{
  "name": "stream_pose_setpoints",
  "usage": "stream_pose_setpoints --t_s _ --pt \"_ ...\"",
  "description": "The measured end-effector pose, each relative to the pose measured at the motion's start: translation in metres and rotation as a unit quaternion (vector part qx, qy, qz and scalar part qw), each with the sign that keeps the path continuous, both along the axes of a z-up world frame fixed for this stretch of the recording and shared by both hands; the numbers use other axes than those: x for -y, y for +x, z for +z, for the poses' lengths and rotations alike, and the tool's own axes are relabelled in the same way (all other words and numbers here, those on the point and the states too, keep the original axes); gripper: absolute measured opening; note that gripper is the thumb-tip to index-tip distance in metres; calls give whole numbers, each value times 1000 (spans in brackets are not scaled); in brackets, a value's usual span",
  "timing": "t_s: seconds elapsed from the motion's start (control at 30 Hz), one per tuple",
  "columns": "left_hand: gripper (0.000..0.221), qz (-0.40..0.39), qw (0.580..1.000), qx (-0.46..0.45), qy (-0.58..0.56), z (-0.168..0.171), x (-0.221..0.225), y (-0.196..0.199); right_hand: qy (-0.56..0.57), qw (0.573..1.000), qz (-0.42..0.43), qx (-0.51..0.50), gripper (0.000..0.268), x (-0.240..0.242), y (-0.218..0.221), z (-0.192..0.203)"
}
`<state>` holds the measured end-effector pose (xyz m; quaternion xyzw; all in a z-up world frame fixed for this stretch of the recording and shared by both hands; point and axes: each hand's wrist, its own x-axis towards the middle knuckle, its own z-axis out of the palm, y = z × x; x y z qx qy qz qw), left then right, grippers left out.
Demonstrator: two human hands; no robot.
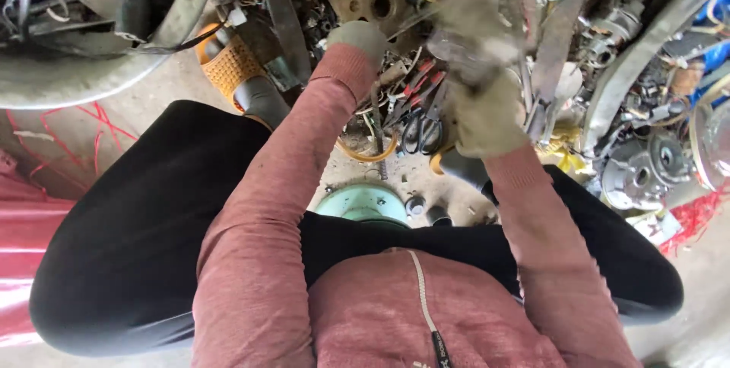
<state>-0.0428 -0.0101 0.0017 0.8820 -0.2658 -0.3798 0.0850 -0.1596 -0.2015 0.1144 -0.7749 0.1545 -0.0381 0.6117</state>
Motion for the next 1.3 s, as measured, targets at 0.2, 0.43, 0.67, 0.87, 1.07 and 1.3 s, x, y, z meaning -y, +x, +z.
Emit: stream_pose_setpoints --t_s 0.2,0.43,0.67,0.87,1.07,1.3 --pt "21 58 997 47 -33 7 14 18 -363 902 185 -145 42 19 9 -27" --pt "21 86 995 34 -31 26 1 0 -164 968 -7 -188 37 10 20 79" --pt "21 81 996 41 15 17 -10 -12 -121 979 59 -152 49 -1 11 67" --pt "23 141 989 36 -1 22 -2 -9 -335 893 107 -282 39 -18 3 52" --pt "18 46 997 59 -16 13 4 -10 -221 962 57 -152 48 -13 -3 54" --pt "17 45 988 139 -43 -22 7 2 -506 818 173 -210 58 23 31 -33"
